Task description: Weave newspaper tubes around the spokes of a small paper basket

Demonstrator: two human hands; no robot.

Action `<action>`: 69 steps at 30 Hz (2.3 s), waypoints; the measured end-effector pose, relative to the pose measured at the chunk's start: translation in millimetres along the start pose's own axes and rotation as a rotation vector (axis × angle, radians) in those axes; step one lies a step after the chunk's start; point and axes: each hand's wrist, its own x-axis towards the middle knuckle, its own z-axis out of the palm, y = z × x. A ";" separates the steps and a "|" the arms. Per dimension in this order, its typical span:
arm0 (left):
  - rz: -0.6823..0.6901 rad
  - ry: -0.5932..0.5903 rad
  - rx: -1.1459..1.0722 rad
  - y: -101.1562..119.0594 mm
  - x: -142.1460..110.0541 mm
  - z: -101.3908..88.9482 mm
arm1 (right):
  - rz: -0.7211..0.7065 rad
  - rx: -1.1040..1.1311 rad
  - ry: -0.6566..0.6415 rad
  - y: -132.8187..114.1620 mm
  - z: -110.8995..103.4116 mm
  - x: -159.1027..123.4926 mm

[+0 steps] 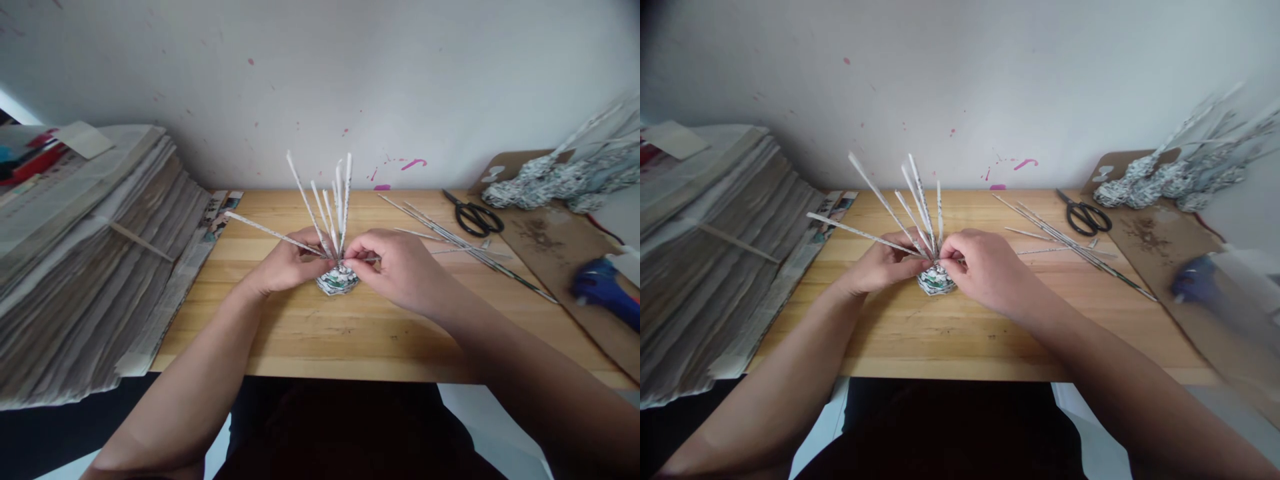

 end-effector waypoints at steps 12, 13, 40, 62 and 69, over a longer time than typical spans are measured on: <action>0.056 0.084 0.123 -0.6 0.7 5.1 | 0.022 0.022 -0.003 0.3 2.3 -1.6; 0.054 0.086 0.124 -0.7 0.9 5.0 | 0.027 0.021 -0.007 0.2 2.2 -1.8; 0.138 0.080 0.151 -3.7 1.5 4.4 | 0.167 0.113 -0.017 0.7 -2.6 -3.7; 0.148 0.027 0.196 -1.9 -1.4 3.1 | -0.010 -0.109 0.007 -4.8 9.6 -5.5; 0.113 0.036 0.175 -2.1 -1.7 2.9 | 0.136 0.125 0.003 -1.4 -18.3 -11.4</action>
